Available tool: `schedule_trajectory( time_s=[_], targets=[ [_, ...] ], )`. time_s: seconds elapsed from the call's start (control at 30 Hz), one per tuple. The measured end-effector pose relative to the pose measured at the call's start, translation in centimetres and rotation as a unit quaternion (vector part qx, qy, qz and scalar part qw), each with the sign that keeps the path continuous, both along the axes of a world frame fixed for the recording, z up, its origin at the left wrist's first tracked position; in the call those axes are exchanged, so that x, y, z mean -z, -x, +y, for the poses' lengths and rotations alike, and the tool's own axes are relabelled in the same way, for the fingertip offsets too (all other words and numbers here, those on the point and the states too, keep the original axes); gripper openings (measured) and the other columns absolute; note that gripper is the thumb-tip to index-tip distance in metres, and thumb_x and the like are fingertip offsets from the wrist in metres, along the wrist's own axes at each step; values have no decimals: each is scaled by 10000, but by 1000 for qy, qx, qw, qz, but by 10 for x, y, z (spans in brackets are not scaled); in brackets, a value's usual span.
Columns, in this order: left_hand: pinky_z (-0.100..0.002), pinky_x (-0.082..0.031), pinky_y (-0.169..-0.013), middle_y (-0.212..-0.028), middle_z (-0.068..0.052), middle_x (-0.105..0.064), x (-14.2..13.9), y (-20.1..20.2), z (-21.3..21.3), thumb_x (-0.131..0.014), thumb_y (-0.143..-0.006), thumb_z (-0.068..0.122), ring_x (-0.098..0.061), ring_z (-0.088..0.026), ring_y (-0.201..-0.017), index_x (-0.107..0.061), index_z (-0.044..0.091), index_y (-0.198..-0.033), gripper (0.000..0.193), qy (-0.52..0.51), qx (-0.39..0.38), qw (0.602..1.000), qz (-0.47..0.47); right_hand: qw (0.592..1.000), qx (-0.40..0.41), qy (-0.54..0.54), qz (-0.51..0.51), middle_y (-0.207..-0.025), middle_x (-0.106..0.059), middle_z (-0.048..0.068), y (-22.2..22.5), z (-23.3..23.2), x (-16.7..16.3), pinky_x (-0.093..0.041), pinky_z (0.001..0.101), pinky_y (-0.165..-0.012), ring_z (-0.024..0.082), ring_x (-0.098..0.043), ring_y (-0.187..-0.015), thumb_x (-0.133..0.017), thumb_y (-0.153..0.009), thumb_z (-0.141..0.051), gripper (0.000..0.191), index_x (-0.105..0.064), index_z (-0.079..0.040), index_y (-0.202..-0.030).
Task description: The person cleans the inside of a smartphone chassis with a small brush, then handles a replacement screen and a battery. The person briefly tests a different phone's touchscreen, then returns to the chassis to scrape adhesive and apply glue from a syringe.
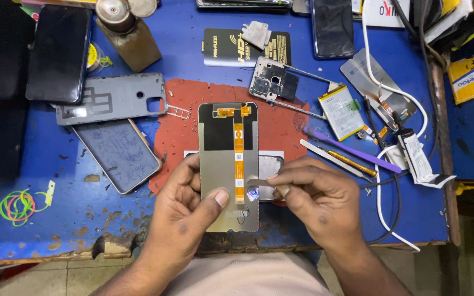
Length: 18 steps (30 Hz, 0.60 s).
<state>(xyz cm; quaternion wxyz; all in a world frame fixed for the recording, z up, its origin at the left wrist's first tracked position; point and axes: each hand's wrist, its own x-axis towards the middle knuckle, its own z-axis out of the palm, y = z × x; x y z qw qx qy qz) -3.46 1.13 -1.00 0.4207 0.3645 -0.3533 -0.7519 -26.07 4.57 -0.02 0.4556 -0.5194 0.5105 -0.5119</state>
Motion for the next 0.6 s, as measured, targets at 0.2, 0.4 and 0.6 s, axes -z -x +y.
schedule_trajectory(
  time_s=[0.2, 0.4, 0.6],
  targets=[
    [-277, -563, -845, -1086, -120, -700, 2, 1, 1, -616, -936, -19, -682, -117, -966, -499, -35, -1364, 444, 15, -4, 999, -29, 998, -3, 14, 68, -950, -720, 94, -2, -1, -4, -537, 232, -702, 122, -684, -816, -667, -899, 80, 201, -779, 18, -1054],
    [-278, -569, -847, -1088, -117, -701, 3, 2, 2, -606, -934, -23, -685, -115, -966, -488, -28, -1371, 453, 22, -6, 999, -40, 994, 1, 24, 106, -913, -741, 92, -1, 1, -5, -548, 235, -685, 118, -692, -786, -646, -857, 88, 237, -787, 9, -1030],
    [-278, -574, -841, -1083, -115, -701, 3, 3, 2, -601, -936, -27, -685, -113, -966, -486, -35, -1377, 456, 19, -13, 999, -49, 995, -14, 20, 100, -890, -730, 87, 1, 4, -2, -531, 231, -679, 116, -676, -780, -626, -834, 99, 263, -792, 6, -1016]
  ],
)
